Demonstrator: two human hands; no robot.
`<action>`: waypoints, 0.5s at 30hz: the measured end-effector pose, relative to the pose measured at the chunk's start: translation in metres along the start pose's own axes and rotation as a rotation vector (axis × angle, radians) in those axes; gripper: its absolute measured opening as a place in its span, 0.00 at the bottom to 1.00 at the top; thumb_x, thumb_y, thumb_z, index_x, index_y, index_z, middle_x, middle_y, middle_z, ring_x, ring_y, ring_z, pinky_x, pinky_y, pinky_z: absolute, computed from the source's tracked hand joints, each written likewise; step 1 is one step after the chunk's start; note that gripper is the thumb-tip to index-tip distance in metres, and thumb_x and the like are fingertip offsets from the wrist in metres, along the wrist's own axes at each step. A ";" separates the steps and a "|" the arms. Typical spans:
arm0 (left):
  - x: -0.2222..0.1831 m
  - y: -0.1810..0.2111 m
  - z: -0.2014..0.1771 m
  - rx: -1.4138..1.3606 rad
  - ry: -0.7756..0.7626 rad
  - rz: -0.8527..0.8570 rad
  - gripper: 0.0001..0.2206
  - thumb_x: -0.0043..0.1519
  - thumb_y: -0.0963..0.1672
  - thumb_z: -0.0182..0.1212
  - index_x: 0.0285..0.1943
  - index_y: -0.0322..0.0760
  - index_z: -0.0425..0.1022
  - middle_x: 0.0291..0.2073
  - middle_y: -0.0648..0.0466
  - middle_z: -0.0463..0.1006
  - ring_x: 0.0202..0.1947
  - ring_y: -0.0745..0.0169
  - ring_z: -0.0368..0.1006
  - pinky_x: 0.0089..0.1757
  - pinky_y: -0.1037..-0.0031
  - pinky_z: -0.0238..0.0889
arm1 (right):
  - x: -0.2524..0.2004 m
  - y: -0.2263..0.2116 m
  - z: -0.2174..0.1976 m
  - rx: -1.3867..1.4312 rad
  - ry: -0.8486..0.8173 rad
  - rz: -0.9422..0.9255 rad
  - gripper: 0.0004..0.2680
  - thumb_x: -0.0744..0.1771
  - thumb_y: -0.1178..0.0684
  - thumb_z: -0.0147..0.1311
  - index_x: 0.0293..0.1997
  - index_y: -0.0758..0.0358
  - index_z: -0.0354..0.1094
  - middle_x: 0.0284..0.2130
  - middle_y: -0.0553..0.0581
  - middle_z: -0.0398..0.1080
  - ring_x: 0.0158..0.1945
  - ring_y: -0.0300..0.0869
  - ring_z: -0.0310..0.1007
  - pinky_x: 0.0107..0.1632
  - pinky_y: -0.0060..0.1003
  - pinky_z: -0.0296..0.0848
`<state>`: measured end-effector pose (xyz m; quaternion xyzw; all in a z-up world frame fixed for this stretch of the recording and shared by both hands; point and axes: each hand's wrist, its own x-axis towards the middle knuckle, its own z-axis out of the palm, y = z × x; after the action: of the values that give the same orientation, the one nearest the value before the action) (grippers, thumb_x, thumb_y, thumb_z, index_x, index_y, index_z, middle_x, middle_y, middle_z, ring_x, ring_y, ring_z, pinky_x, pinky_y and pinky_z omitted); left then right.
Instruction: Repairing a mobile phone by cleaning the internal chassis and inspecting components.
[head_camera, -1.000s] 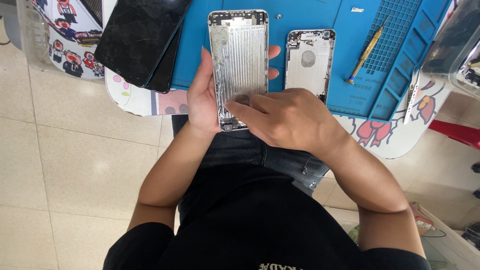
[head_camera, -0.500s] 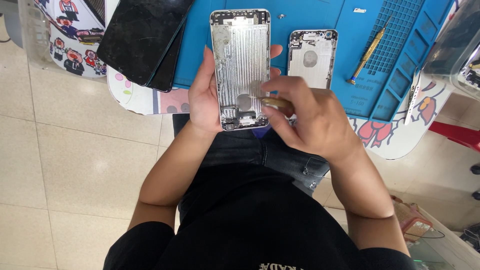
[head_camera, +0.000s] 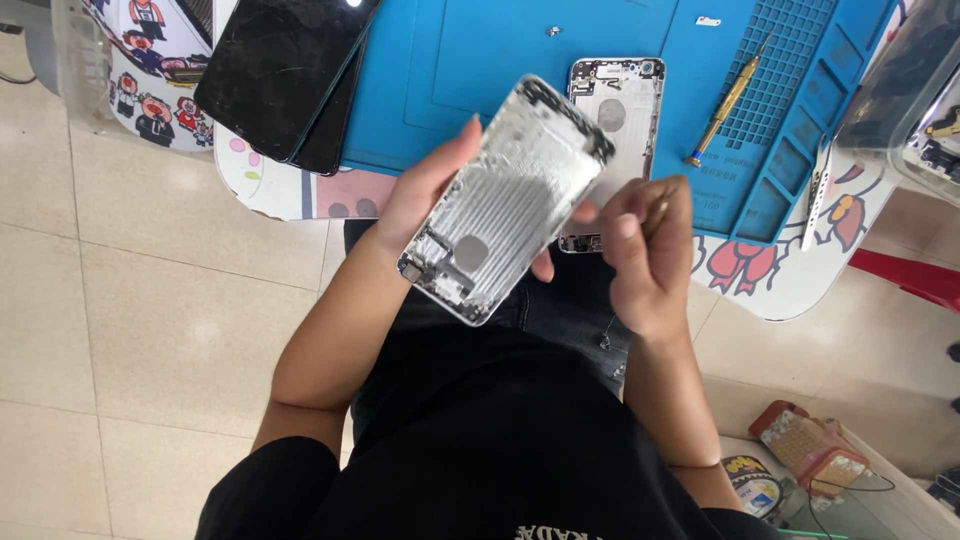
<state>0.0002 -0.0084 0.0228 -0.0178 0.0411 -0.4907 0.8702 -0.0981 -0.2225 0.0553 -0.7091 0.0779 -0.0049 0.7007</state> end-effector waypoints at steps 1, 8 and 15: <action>-0.002 -0.002 0.000 0.004 0.000 0.002 0.31 0.76 0.55 0.34 0.80 0.29 0.53 0.63 0.27 0.67 0.56 0.33 0.76 0.42 0.45 0.77 | 0.001 -0.006 -0.002 0.002 -0.002 -0.003 0.05 0.75 0.56 0.46 0.48 0.61 0.53 0.31 0.49 0.61 0.27 0.30 0.50 0.32 0.24 0.53; -0.001 -0.016 0.000 -0.077 -0.044 -0.452 0.30 0.80 0.56 0.34 0.80 0.27 0.51 0.60 0.17 0.68 0.41 0.28 0.79 0.41 0.51 0.76 | -0.006 -0.018 -0.017 0.103 0.006 0.135 0.05 0.73 0.59 0.47 0.45 0.59 0.52 0.28 0.45 0.56 0.27 0.28 0.51 0.30 0.25 0.51; 0.004 -0.024 -0.006 0.155 -0.198 -0.022 0.37 0.74 0.62 0.31 0.83 0.34 0.48 0.68 0.34 0.69 0.49 0.29 0.80 0.41 0.56 0.78 | -0.014 -0.021 -0.015 0.346 0.284 0.046 0.08 0.71 0.63 0.47 0.42 0.56 0.50 0.29 0.46 0.58 0.23 0.27 0.52 0.24 0.25 0.52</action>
<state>-0.0188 -0.0244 0.0184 0.0004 -0.0833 -0.4979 0.8632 -0.1115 -0.2360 0.0784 -0.5687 0.1899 -0.1022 0.7938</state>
